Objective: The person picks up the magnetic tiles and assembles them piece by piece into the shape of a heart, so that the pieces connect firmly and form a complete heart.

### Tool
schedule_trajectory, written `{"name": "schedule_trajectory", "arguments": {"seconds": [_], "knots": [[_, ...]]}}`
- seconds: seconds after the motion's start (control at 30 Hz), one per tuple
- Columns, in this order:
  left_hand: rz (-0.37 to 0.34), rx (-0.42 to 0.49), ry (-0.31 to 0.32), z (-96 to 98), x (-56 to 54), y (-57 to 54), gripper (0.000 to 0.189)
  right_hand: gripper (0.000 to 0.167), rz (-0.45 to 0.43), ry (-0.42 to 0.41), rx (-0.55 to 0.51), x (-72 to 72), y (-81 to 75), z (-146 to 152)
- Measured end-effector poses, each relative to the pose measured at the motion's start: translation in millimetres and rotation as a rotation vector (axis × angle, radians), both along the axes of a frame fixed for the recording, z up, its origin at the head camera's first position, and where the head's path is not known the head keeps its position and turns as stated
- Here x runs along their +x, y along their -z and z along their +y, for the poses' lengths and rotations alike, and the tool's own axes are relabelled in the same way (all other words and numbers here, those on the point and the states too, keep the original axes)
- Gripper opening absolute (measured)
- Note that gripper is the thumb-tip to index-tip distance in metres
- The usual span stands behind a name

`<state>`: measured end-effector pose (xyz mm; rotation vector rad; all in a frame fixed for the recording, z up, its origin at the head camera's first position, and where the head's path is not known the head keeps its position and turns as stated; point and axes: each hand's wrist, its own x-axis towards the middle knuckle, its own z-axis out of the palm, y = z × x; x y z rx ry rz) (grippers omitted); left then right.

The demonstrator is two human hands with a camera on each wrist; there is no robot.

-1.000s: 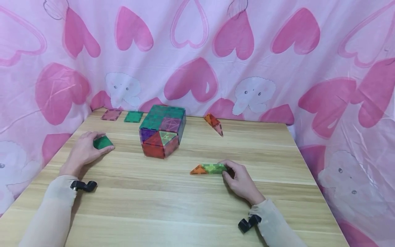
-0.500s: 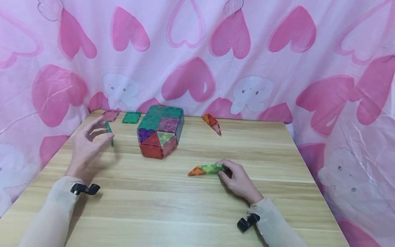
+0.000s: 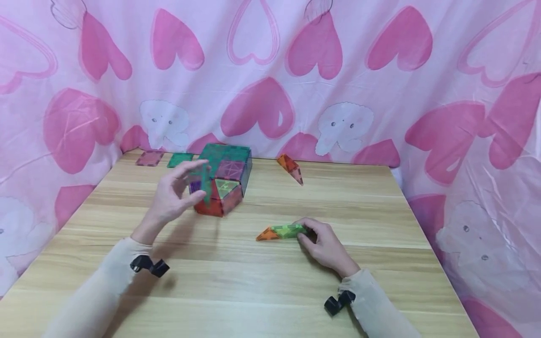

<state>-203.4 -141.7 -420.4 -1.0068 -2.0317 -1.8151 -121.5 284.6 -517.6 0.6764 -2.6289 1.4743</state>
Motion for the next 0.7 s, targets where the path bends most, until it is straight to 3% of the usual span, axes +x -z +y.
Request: {"name": "schedule_trajectory", "arguments": {"seconds": [0.17,0.27,0.43,0.57,0.7], "knots": [[0.037,-0.178,0.021,37.4,15.6,11.2,0.075,0.028,0.016,-0.032,0.006,1.4,-0.4,2],[0.074,-0.24,0.052,56.8,23.0,25.0,0.078,0.03,0.01,-0.046,0.005,1.9,-1.1,3],[0.025,-0.297,0.082,77.9,30.5,50.9,0.082,0.029,-0.012,-0.093,-0.002,1.8,-3.0,4],[-0.018,-0.375,0.034,86.3,34.7,67.5,0.083,0.027,-0.019,-0.115,0.002,2.4,-4.1,4],[-0.034,-0.399,0.017,93.0,35.1,76.9,0.08,0.027,-0.027,-0.114,0.005,2.9,-4.1,4]]}}
